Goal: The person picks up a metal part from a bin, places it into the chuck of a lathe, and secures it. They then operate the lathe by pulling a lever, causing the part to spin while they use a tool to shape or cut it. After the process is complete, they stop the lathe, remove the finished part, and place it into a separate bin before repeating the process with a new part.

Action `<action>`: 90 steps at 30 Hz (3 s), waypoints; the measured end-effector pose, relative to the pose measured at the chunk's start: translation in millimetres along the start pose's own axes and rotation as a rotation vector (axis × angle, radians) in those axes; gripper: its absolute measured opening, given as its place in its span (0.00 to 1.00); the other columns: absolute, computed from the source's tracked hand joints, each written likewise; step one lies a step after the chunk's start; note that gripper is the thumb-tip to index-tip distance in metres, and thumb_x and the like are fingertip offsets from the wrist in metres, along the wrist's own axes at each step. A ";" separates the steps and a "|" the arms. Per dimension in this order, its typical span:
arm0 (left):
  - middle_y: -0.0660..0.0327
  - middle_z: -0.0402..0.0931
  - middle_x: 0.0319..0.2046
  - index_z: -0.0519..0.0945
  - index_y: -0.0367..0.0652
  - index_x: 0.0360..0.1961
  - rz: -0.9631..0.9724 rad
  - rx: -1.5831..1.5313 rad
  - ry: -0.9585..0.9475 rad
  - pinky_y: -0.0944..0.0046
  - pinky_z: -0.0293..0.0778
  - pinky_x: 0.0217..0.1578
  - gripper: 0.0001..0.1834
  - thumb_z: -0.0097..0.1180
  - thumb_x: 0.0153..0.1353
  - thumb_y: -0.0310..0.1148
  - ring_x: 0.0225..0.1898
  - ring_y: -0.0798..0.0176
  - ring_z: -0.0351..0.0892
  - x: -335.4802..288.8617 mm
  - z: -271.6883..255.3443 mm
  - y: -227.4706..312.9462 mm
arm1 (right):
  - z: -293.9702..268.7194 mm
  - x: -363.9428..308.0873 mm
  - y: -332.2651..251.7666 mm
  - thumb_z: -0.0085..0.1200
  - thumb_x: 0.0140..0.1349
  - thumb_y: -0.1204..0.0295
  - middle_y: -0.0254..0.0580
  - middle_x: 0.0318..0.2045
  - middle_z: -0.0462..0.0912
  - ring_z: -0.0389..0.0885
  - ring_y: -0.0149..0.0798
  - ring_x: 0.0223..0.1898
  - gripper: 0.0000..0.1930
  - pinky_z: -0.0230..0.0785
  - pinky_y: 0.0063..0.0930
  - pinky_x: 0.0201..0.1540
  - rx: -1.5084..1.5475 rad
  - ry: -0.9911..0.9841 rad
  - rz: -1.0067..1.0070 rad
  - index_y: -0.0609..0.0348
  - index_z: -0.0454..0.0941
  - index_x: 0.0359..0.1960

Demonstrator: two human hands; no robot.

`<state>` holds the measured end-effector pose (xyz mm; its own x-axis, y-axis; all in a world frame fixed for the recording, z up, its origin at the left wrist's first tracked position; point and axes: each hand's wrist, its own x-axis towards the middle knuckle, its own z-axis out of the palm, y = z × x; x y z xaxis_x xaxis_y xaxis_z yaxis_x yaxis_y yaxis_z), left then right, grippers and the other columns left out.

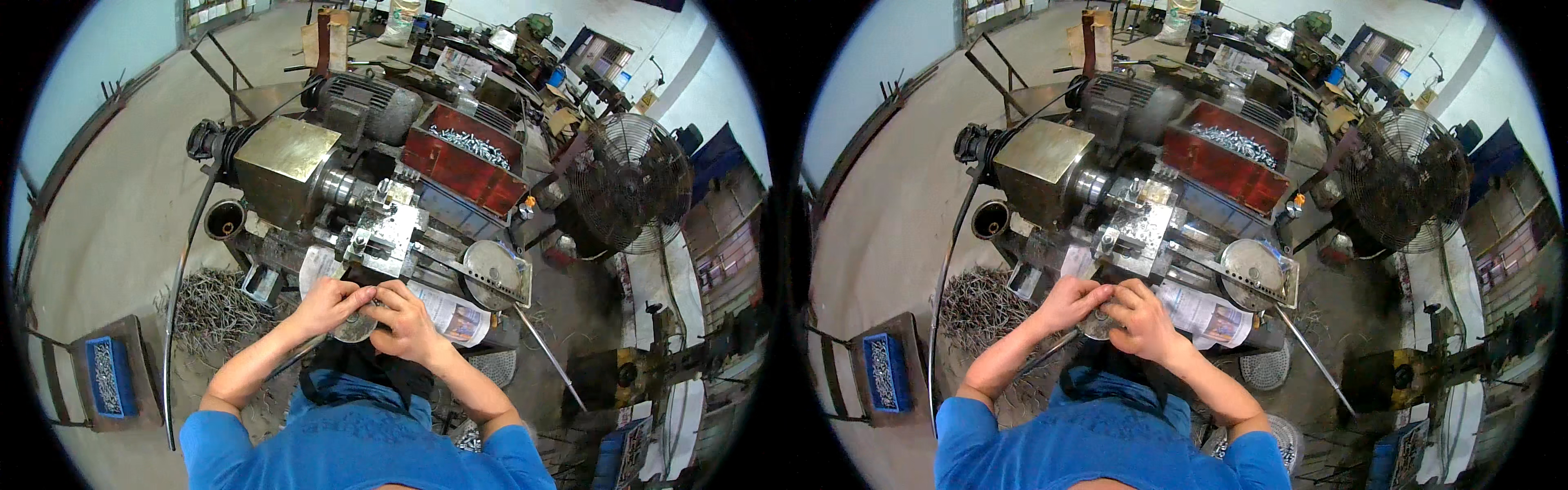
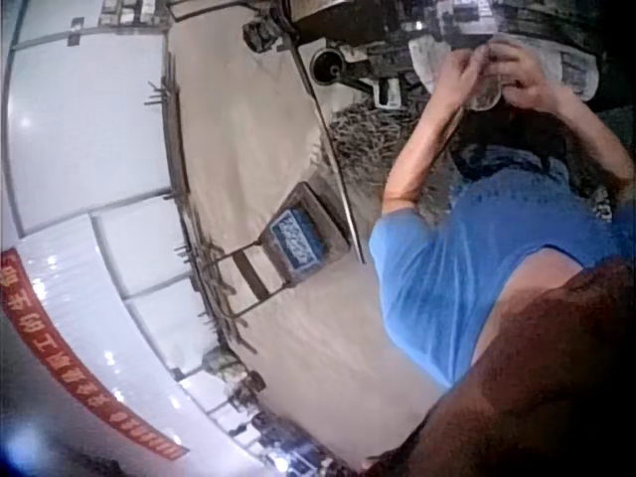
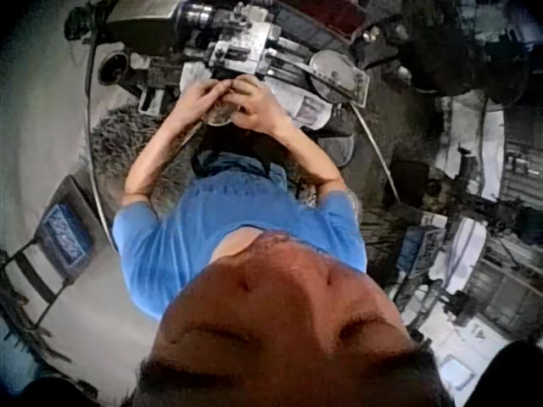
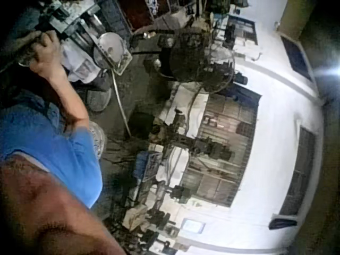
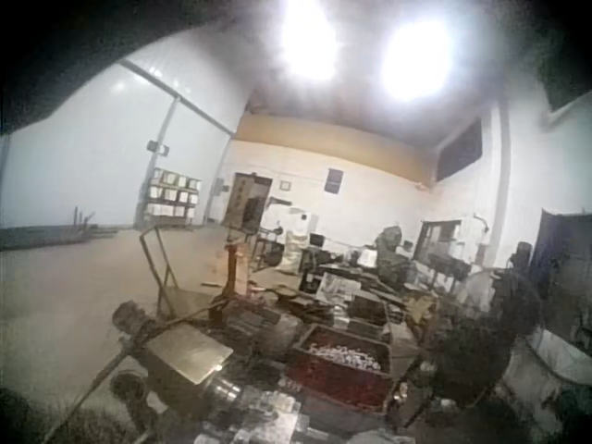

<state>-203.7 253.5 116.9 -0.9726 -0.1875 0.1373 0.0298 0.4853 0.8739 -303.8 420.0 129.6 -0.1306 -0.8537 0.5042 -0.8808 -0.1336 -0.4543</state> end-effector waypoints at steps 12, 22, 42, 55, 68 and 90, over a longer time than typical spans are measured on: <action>0.48 0.80 0.31 0.79 0.37 0.42 -0.170 0.315 0.181 0.55 0.75 0.36 0.15 0.51 0.61 0.37 0.34 0.48 0.81 -48.3 -127.5 -36.9 | -15.5 83.9 62.9 0.57 0.33 0.68 0.48 0.40 0.80 0.75 0.50 0.45 0.20 0.70 0.42 0.47 -0.248 -0.236 -0.047 0.58 0.83 0.34; 0.41 0.77 0.31 0.74 0.39 0.48 -0.743 0.644 0.337 0.49 0.72 0.39 0.23 0.58 0.54 0.41 0.40 0.38 0.76 -213.0 -183.2 -113.3 | 31.9 168.9 169.9 0.54 0.43 0.65 0.48 0.38 0.83 0.69 0.48 0.59 0.13 0.40 0.51 0.68 -0.767 -0.529 0.167 0.55 0.85 0.29; 0.51 0.79 0.28 0.79 0.43 0.27 -0.806 1.447 0.482 0.51 0.75 0.36 0.05 0.51 0.50 0.28 0.34 0.48 0.80 -244.8 -338.9 -250.2 | 36.8 176.2 151.3 0.55 0.35 0.66 0.31 0.36 0.84 0.75 0.39 0.51 0.16 0.41 0.59 0.67 -0.760 -0.516 0.263 0.45 0.86 0.30; 0.43 0.77 0.43 0.76 0.39 0.49 -0.593 0.552 0.607 0.51 0.70 0.48 0.29 0.61 0.48 0.45 0.45 0.43 0.76 -99.5 -119.1 -312.3 | -87.0 -15.9 120.1 0.57 0.37 0.70 0.40 0.36 0.83 0.77 0.44 0.43 0.15 0.55 0.47 0.62 -0.516 0.047 0.422 0.54 0.82 0.31; 0.52 0.78 0.41 0.78 0.50 0.45 -0.622 1.122 -0.130 0.51 0.75 0.40 0.19 0.57 0.48 0.33 0.42 0.50 0.79 -42.5 -113.6 -337.9 | -167.0 -294.7 136.9 0.57 0.36 0.67 0.52 0.43 0.81 0.77 0.50 0.46 0.24 0.62 0.43 0.57 -0.714 0.142 1.221 0.56 0.81 0.42; 0.53 0.79 0.20 0.79 0.29 0.36 -1.067 0.284 0.052 0.61 0.78 0.21 0.15 0.56 0.51 0.30 0.16 0.59 0.79 -238.1 -122.0 -338.6 | 8.4 -318.4 -34.0 0.54 0.36 0.63 0.59 0.23 0.78 0.77 0.62 0.29 0.16 0.68 0.48 0.34 -0.558 0.394 1.699 0.62 0.73 0.27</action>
<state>46.0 29.6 -154.7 -0.4563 -0.6591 -0.5978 -0.8791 0.2298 0.4176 -228.5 692.1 -21.6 -0.9550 0.2954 -0.0273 0.2840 0.8839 -0.3716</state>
